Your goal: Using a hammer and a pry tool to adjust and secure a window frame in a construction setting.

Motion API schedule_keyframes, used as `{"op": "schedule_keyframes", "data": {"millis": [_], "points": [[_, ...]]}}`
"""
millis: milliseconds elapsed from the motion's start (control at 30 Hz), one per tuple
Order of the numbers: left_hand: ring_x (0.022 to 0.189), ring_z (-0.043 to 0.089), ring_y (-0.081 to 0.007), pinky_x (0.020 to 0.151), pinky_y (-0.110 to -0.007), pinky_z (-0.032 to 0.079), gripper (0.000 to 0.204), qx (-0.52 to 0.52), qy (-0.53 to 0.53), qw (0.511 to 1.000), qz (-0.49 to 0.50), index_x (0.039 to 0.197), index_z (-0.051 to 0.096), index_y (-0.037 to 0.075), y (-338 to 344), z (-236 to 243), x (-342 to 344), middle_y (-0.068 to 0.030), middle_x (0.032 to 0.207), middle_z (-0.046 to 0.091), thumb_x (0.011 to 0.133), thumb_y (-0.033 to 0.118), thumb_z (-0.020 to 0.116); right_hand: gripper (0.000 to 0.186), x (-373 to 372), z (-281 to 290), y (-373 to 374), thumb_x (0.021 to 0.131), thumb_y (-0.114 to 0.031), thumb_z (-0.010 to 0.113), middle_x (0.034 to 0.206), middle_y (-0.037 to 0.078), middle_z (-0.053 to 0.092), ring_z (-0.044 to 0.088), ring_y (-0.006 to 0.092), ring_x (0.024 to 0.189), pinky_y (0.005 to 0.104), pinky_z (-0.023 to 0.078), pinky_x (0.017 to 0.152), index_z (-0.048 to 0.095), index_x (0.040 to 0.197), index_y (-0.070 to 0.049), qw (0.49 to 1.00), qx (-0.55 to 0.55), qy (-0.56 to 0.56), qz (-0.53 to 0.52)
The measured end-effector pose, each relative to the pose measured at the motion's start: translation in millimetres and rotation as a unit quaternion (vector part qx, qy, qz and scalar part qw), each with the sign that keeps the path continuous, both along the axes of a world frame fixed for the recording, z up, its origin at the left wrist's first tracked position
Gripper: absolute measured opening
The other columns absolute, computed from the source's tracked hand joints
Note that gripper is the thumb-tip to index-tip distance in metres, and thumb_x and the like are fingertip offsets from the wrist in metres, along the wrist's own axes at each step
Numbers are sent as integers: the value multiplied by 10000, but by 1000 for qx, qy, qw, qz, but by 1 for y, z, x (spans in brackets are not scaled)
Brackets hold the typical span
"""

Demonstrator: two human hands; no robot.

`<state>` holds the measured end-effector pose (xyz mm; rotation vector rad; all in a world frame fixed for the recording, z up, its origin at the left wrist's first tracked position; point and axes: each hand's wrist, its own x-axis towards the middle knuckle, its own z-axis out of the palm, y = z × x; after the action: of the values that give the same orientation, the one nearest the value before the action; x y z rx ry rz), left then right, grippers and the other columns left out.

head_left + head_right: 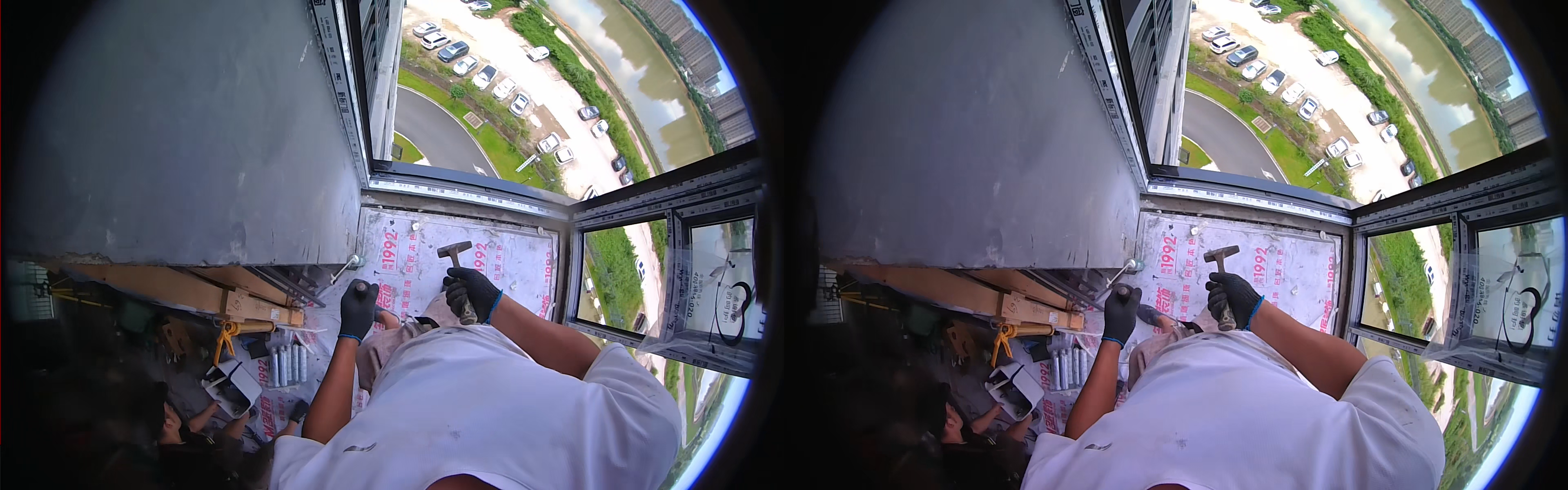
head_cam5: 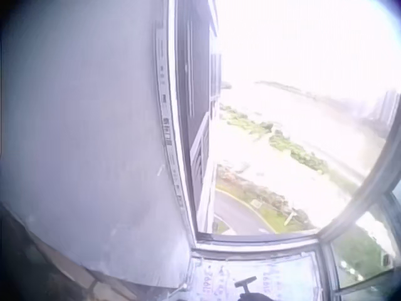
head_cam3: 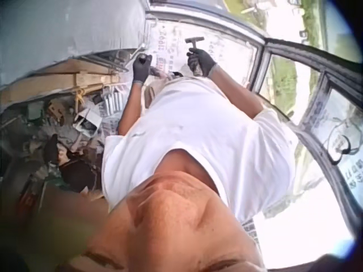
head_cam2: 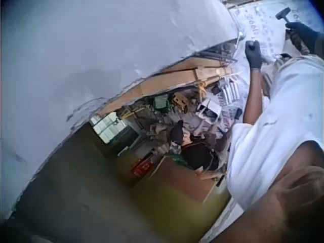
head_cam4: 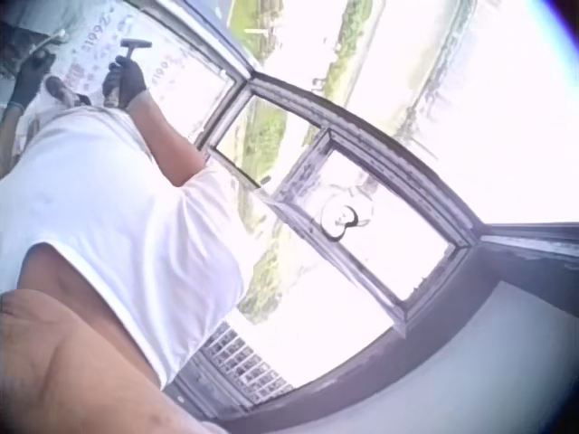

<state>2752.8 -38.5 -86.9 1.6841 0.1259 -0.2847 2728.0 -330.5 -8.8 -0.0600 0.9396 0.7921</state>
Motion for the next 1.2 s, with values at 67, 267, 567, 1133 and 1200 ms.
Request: {"op": "schedule_keyframes", "data": {"millis": [67,267,567,1133,1200], "points": [[633,485,-81,606,-276,440,193,-33,8,999,17,807,552,60,-17,21,11,21,704,545,929,111,691,306,-11,-4,-33,991,-276,562,542,-90,386,394,45,443,213,398,418,450,731,-162,999,11,15,-37],[643,451,-58,608,-270,437,222,31,-84,996,1,807,578,51,-89,78,59,37,660,513,904,157,748,304,-39,-44,-121,948,-272,579,548,-67,376,415,76,465,265,388,447,469,698,-138,995,90,-3,-45],[610,662,-361,568,-490,520,301,338,-399,801,-293,1031,642,84,-201,171,83,-151,682,661,884,343,686,391,1,19,-155,990,-445,583,506,-82,311,322,85,403,254,279,380,479,693,-213,973,-107,-194,63],[1015,614,-374,906,-411,496,323,215,-700,656,-182,1133,592,85,-248,315,182,-146,1094,606,842,113,729,214,123,133,-108,1005,-237,619,527,-57,460,447,82,393,253,344,349,622,839,-102,766,-427,-453,-163],[1139,572,-333,1020,-429,451,466,114,-559,814,-115,1274,516,49,-239,267,194,-144,1248,531,844,93,692,196,131,169,-110,1009,-201,605,536,-50,457,443,82,396,257,345,351,613,847,-90,749,-450,-454,-177]]}}
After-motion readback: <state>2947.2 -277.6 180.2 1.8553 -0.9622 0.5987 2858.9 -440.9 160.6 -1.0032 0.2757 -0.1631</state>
